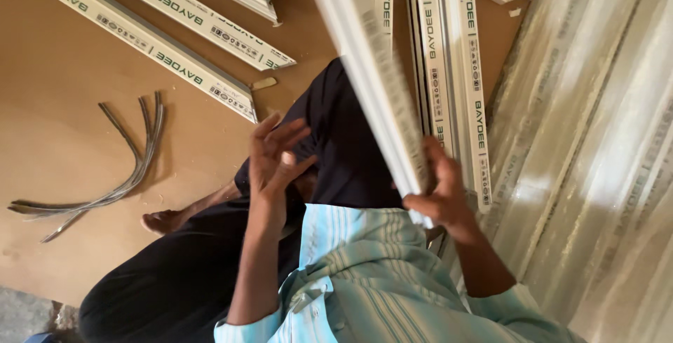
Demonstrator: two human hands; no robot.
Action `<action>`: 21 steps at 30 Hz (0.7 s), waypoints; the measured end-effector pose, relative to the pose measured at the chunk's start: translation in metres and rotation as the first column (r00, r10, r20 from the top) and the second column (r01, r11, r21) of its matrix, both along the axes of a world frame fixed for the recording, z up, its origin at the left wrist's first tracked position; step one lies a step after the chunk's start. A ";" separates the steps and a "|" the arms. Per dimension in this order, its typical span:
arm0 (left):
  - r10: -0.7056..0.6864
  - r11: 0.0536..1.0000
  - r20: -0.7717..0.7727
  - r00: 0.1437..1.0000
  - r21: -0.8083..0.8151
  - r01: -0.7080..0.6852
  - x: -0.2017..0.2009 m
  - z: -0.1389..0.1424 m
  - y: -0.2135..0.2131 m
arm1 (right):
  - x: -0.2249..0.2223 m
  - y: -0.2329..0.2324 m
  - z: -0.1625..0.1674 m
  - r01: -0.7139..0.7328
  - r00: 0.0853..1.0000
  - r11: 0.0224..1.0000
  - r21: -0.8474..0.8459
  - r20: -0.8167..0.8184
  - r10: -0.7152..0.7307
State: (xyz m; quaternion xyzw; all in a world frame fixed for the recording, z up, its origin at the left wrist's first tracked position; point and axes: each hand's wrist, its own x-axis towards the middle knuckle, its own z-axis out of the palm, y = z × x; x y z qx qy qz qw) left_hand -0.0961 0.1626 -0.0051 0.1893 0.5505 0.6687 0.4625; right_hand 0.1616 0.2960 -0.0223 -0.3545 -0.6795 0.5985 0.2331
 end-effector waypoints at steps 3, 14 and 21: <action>-0.109 0.979 -0.046 0.993 0.166 0.115 -0.003 0.008 0.007 | -0.027 -0.014 0.010 -0.238 0.957 0.971 -0.022 -0.173 0.231; 0.316 0.781 -0.012 0.949 0.571 -0.253 -0.055 0.081 -0.019 | -0.153 -0.038 0.074 -0.612 0.757 0.758 0.226 -0.113 0.644; 0.517 0.855 -0.655 0.551 0.366 -0.368 -0.105 0.146 -0.055 | -0.174 -0.034 0.098 -0.395 0.894 0.845 0.361 -0.061 0.444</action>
